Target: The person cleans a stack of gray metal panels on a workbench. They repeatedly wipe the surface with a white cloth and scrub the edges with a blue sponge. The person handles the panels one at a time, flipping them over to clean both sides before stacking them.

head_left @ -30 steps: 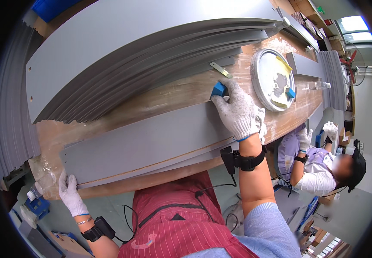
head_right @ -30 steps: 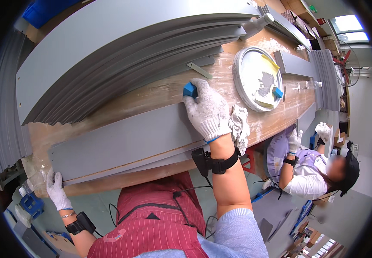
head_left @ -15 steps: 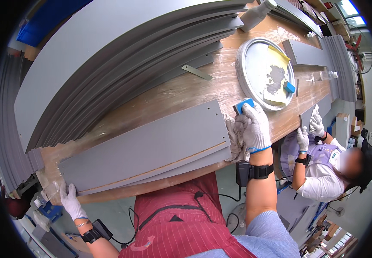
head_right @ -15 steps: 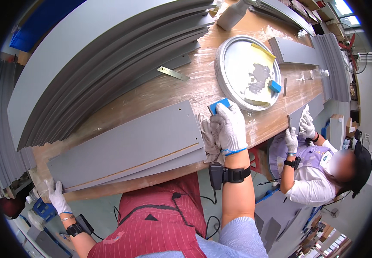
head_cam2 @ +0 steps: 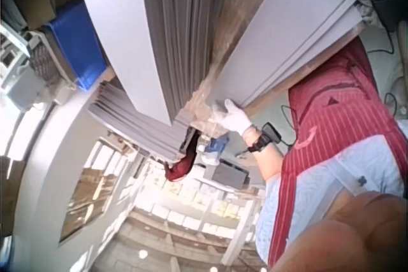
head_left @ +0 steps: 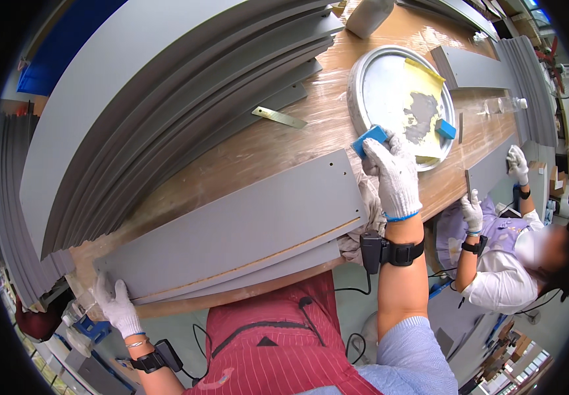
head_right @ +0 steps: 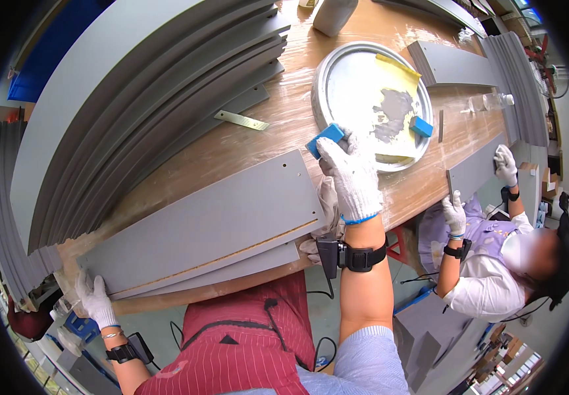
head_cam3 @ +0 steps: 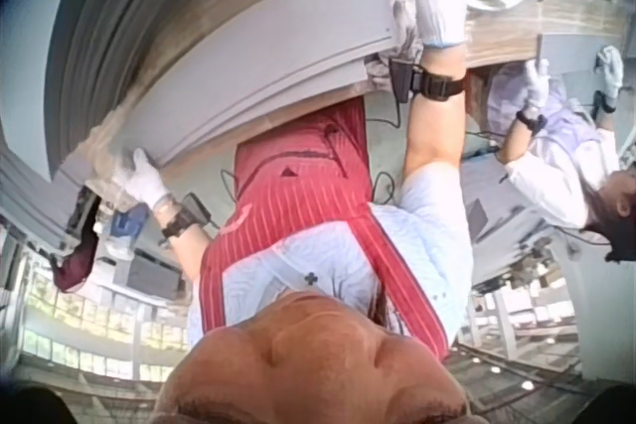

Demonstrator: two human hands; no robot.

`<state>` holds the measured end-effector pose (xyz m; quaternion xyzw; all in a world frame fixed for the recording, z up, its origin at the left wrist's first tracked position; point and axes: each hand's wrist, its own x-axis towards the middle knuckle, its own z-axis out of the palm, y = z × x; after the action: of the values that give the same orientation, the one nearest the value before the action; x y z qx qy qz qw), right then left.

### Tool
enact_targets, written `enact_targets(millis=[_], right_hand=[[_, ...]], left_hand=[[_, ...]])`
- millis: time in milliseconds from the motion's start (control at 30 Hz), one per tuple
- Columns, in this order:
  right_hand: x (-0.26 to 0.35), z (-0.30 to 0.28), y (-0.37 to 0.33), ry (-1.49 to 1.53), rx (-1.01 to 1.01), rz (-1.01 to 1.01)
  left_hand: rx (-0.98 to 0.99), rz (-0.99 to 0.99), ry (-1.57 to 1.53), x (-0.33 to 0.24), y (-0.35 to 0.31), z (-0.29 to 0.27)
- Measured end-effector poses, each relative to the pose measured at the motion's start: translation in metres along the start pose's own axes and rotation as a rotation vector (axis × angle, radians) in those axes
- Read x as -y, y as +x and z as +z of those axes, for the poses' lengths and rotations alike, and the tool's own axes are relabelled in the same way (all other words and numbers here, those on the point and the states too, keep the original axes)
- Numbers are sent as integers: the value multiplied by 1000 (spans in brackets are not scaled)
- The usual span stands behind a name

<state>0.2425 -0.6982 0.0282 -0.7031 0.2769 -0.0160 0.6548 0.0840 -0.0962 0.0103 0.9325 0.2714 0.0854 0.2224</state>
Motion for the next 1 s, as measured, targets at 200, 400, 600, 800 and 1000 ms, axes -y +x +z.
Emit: enact_targets(millis=[200,400,600,800,1000], right_hand=[[19,6,19,-128,166,49],[17,3,23,-126,211,77],[14,5,18,-152,102,23],[-4,3,-1,-434,-42,-308],[-12,1,-4,-251,-118,-223]], left_hand=[[20,475,286,-125,-10,41],[-33,598,328,-124,-12,70],[-31,563,322,-128,-12,70],[-18,547,302,-128,-11,69],[-5,539,333,-132,-12,70]])
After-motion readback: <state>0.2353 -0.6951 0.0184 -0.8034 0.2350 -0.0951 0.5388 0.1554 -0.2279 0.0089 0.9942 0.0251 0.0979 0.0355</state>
